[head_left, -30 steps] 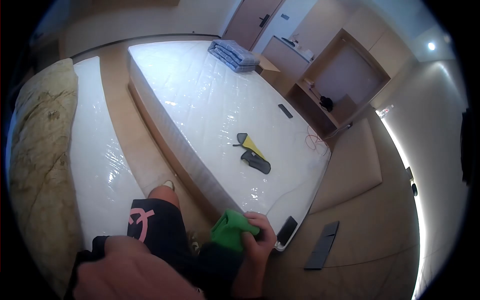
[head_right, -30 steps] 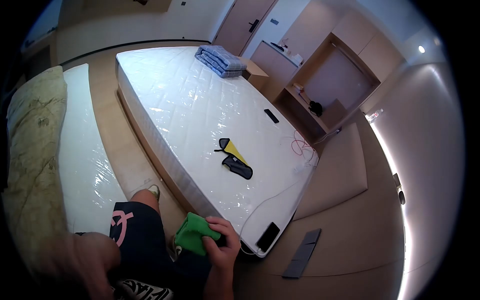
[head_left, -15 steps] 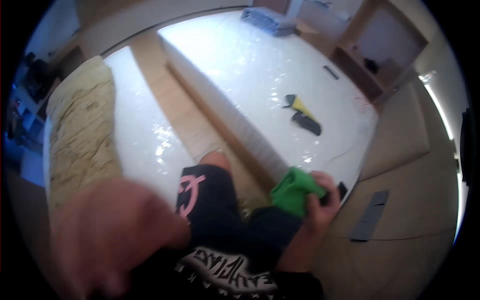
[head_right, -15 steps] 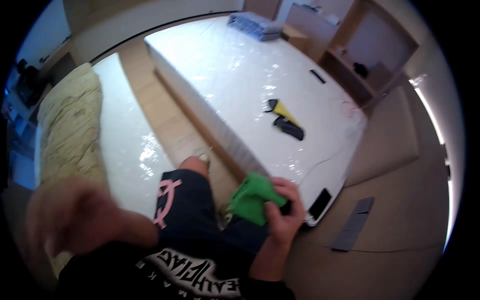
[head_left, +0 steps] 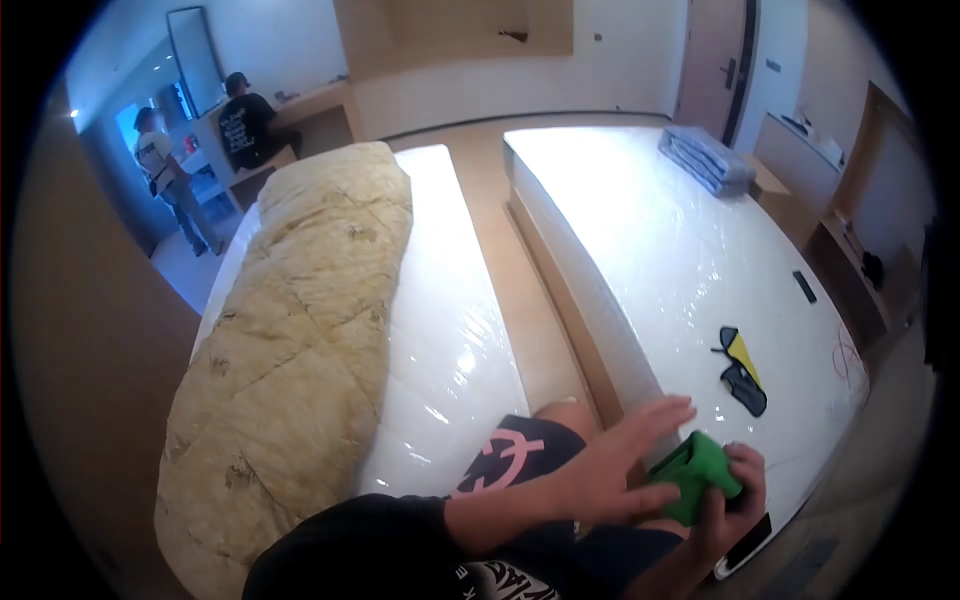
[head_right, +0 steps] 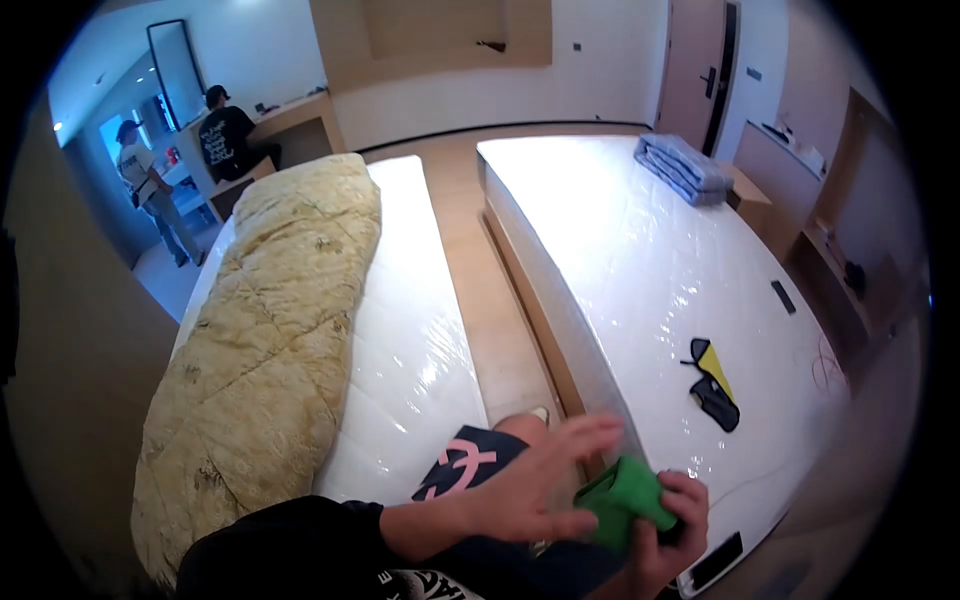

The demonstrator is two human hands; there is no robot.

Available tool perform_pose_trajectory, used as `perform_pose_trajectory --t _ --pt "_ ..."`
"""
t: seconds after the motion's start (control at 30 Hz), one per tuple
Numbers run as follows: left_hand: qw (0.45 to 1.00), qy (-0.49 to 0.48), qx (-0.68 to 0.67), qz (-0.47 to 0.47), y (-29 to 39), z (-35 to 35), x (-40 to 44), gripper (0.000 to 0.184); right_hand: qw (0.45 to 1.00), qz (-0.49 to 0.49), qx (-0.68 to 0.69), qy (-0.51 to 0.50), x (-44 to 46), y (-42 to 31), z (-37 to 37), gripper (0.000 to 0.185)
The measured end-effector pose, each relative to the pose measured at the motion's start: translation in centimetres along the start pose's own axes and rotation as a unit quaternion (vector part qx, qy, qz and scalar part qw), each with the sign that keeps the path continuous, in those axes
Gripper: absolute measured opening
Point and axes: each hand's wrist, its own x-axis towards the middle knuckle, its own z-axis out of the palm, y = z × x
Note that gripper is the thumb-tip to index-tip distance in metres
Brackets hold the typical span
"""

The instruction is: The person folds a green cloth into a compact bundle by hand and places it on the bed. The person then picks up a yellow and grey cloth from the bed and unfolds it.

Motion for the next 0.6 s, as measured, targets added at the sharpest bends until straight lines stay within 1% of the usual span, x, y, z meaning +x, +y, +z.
perform_pose_trajectory --t 0.03,0.1,0.13,0.17,0.2,0.3,0.33,0.4,0.43,0.47,0.53,0.6 --pt "0.998 -0.045 -0.032 -0.018 0.4 0.0 -0.1 0.075 1.000 0.001 -0.008 0.002 -0.6 0.1 0.1 0.030" --pt "0.997 -0.066 -0.027 0.011 0.1 0.3 -0.4 0.071 1.000 0.004 -0.030 0.006 -1.4 -0.3 0.7 0.030" --pt "0.996 -0.077 -0.026 0.023 -0.1 0.6 -0.6 0.070 0.999 0.029 -0.022 0.022 -2.1 -0.2 0.8 0.031" --pt "0.996 -0.072 -0.032 0.033 0.1 0.9 -0.7 0.062 0.998 0.003 -0.061 -0.028 -2.4 -0.2 0.0 0.041" --pt "0.995 -0.079 -0.047 0.035 -0.2 1.3 -0.9 0.060 0.992 -0.022 -0.101 -0.077 -2.6 -0.1 -0.9 0.050" --pt "0.992 -0.096 -0.081 0.026 -1.0 2.4 -1.1 0.052 0.984 -0.015 -0.138 -0.108 -3.1 -0.2 -2.0 0.062" --pt "0.992 -0.096 -0.082 0.018 -0.8 2.4 -0.9 0.051 0.994 0.024 -0.087 -0.064 -3.4 -0.3 -1.8 0.051" --pt "0.991 -0.098 -0.089 0.003 -0.4 2.3 -0.3 0.047 0.994 0.099 0.000 0.038 -3.2 -1.5 -0.1 0.031" --pt "0.990 -0.098 -0.096 -0.002 -0.2 2.1 0.1 0.044 0.997 0.054 -0.056 0.002 -2.8 -1.2 -0.7 0.029" --pt "0.989 -0.100 -0.107 -0.006 0.0 2.2 0.4 0.042 0.997 0.051 -0.059 0.014 -2.8 -1.1 -0.6 0.030" --pt "0.995 -0.080 -0.062 0.014 -0.2 2.6 0.4 0.038 0.995 0.089 -0.039 0.026 -2.2 -2.3 -0.3 0.030" --pt "0.994 -0.083 -0.057 0.041 -0.7 3.0 0.3 0.035 0.996 0.086 -0.034 0.016 -2.3 -2.0 -0.9 0.033"
